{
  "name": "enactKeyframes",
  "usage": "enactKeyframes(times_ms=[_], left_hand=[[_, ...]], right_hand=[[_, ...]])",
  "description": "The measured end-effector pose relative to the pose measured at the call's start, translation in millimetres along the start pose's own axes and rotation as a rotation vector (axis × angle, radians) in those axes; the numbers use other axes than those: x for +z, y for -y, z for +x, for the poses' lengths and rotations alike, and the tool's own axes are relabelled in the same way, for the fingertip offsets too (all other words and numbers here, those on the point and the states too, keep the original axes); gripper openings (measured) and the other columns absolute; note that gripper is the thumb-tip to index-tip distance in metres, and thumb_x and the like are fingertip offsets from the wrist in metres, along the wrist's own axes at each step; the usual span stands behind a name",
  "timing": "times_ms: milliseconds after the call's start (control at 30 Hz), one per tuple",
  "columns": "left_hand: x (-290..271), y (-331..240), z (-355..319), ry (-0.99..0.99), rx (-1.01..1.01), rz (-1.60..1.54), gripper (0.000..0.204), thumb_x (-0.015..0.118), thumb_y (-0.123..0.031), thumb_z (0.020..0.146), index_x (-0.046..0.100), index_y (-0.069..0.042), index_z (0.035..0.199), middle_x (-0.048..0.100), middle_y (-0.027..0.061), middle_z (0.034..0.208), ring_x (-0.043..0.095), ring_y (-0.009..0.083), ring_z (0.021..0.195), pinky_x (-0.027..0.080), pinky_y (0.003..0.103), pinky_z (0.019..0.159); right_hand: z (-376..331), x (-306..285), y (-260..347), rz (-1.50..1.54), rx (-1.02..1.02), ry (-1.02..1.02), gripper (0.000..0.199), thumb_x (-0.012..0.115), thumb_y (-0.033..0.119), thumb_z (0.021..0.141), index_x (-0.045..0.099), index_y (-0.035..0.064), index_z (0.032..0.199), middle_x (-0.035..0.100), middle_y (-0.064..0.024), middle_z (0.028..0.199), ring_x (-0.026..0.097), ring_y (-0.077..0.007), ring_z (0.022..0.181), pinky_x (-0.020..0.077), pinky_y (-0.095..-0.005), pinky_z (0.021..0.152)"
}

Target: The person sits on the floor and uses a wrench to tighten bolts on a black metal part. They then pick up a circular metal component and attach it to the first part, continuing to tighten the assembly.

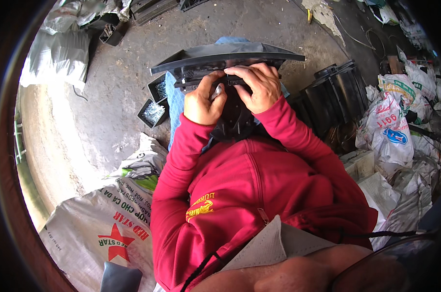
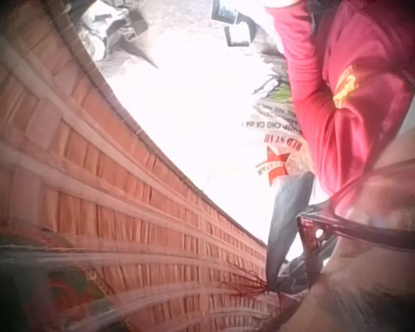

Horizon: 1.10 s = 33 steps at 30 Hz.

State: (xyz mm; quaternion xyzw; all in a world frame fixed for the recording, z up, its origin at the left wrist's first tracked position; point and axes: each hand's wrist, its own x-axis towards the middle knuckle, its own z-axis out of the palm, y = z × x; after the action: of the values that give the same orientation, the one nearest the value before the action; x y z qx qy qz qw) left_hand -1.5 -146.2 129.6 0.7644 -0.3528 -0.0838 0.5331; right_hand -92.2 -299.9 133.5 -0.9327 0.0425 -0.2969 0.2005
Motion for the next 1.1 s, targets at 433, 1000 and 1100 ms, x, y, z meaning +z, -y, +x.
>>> enactKeyframes(times_ms=[433,1000,1100], left_hand=[[-17,-4,18,0.152,-0.127,0.133,0.040,0.063,-0.019,0.080,0.066,-0.005,0.117,0.070,0.0228,0.079,0.072,0.0360,0.075,0.056,0.041,0.070],[-23,2,10,0.306,-0.440,-0.550,0.042,0.056,-0.005,0.091,0.054,0.001,0.132,0.057,-0.0035,0.070,0.047,0.0031,0.060,0.037,0.021,0.054],[-20,-2,6,0.273,-0.385,-0.463,0.042,0.057,-0.004,0.089,0.054,-0.001,0.131,0.056,-0.0037,0.069,0.047,0.0031,0.058,0.038,0.021,0.053]], right_hand=[[11,-15,13,0.033,0.099,0.111,0.054,0.067,0.006,0.075,0.058,0.0134,0.128,0.074,0.0032,0.105,0.063,-0.0174,0.095,0.0408,-0.0356,0.086],[8,-10,16,0.186,0.169,0.050,0.048,0.063,0.003,0.073,0.057,0.0084,0.121,0.073,-0.0023,0.114,0.064,-0.0186,0.105,0.0390,-0.0354,0.093],[8,-10,16,0.161,0.137,0.044,0.048,0.063,0.001,0.071,0.058,0.0088,0.119,0.072,-0.0015,0.112,0.065,-0.0189,0.104,0.0391,-0.0352,0.092]])
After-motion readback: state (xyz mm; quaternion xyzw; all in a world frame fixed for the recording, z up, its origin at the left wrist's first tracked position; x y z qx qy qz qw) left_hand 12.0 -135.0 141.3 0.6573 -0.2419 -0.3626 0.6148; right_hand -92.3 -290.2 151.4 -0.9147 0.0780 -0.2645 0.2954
